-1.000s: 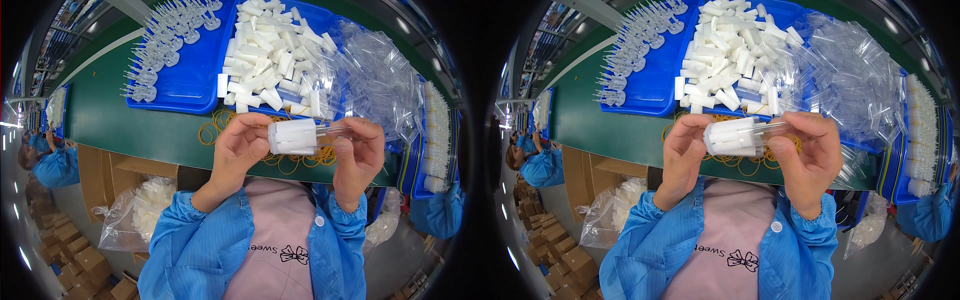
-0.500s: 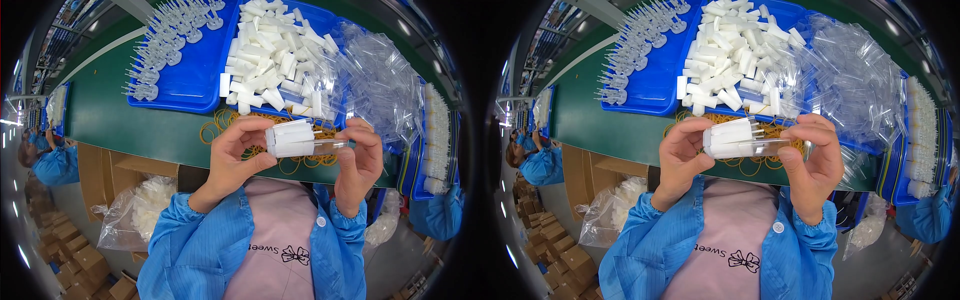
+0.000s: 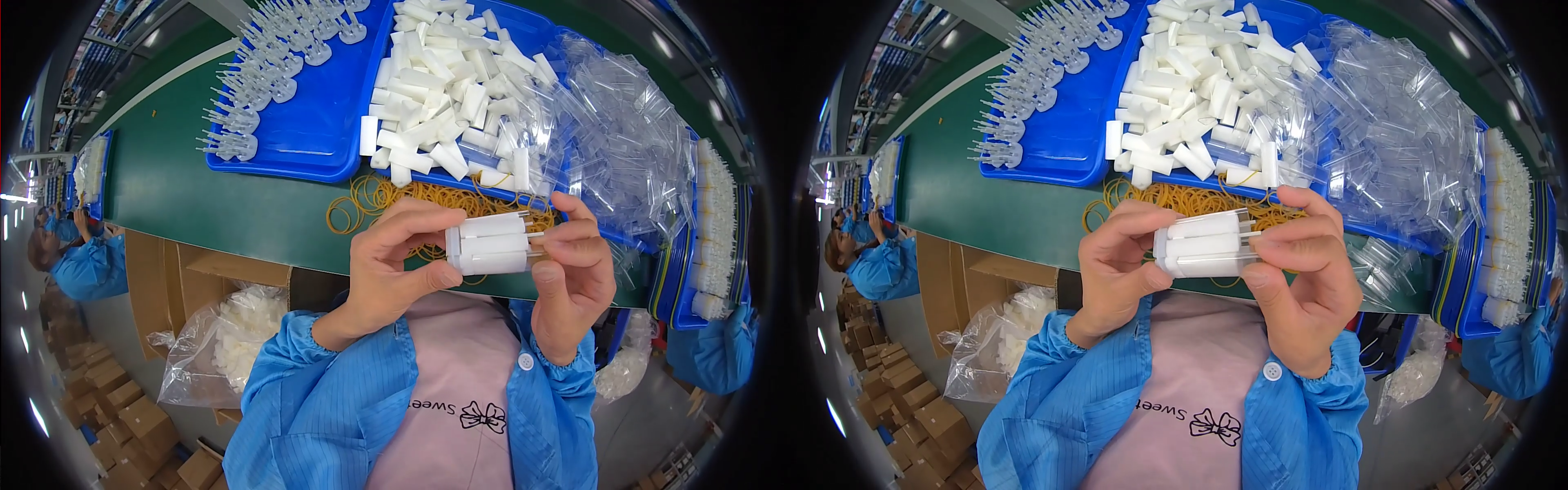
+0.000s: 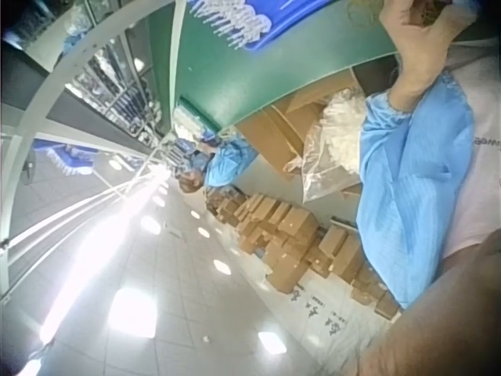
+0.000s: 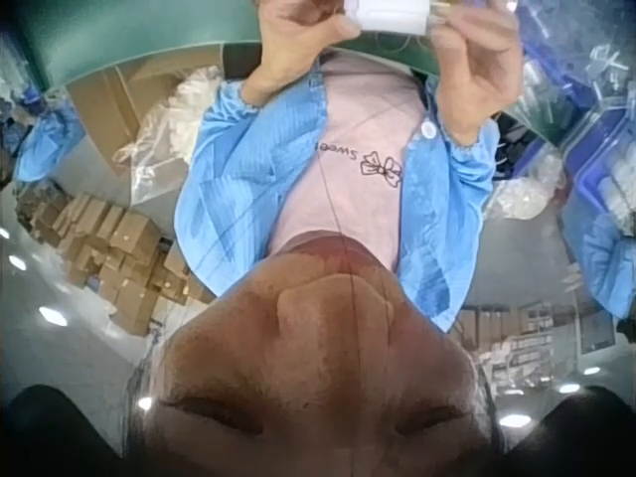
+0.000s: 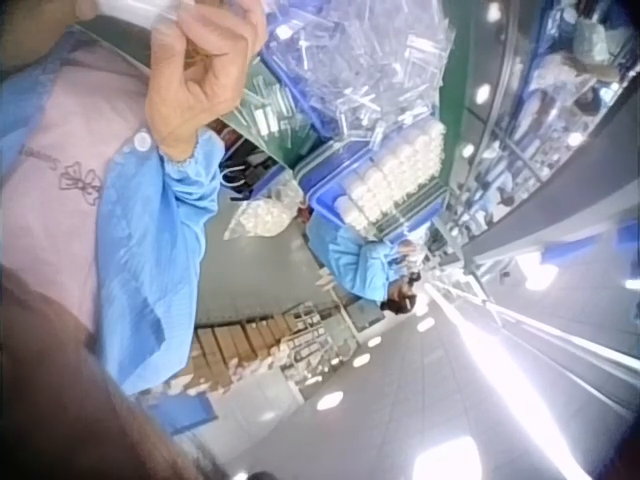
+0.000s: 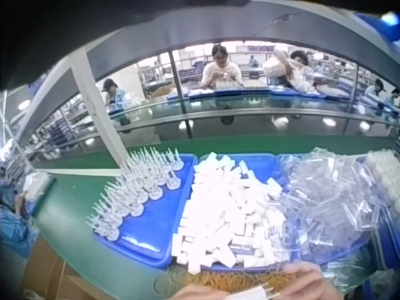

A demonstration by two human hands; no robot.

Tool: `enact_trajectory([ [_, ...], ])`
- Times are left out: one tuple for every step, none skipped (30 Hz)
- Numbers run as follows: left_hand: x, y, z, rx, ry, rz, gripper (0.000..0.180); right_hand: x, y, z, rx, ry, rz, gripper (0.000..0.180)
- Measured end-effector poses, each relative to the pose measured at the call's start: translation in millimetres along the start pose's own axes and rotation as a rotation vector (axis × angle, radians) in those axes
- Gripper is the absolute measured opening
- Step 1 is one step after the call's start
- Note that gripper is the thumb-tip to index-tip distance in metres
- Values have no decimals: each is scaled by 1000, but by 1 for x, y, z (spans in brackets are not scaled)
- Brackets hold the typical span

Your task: The person attaches foam sleeves onto the prongs of a plastic base, slides clear tubes over them, secures the assembly with a rubber band, and adjusts the parts using tweezers.

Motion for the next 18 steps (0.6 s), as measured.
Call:
enact_trajectory([
  [1,-1,1,-11,-6,0,47,1,1,0,13,-3,12,18],
  [1,0,1,-14,-7,-1,47,1,1,1,26,-5,23,18],
  [0,1,2,-7,11,-12,47,1,2,2,25,-6,26,18],
  [0,2,3,-1,29,-23,47,1,3,5,18,-8,23,17],
  [0,2,3,1,29,-21,47,0,4,7,10,-10,19,16],
  [0,1,4,-10,17,-13,46,-1,4,7,12,-10,18,16],
  [1,0,4,-20,5,-6,46,-2,5,8,16,-19,24,16],
  [3,-2,4,-21,6,-7,46,-3,6,8,21,-28,29,17],
  [6,-4,3,-20,-17,20,47,-2,5,5,22,-30,29,17],
  [8,-5,2,-18,-40,46,47,0,7,0,99,-74,109,17],
  [7,-4,2,-18,-38,45,47,3,10,-5,175,-118,188,19],
  [8,-6,0,-81,-67,146,48,4,9,-13,171,-119,189,19],
  [8,-8,-1,-147,-95,247,48,6,10,-23,163,-116,234,22],
  [7,-14,-2,-210,-70,220,49,6,11,-32,156,-113,279,25],
  [7,-19,-6,-279,-64,220,51,5,13,-39,101,-79,318,26],
  [5,-25,-8,-349,-58,220,55,0,13,-44,99,-80,318,26],
  [4,-29,-9,-347,-57,220,55,-4,16,-48,177,-178,476,25],
  [3,-34,-9,-360,-52,266,56,-8,21,-49,253,-275,633,24],
])
Point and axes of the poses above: each hand's wrist, its own z-axis away from the middle knuckle, its own y-axis out of the palm, x = y × z, the point moved 5 cm from there along -z, towards the middle knuckle, and after that the axes turned 7 degrees about -x, right-handed, at the moved point
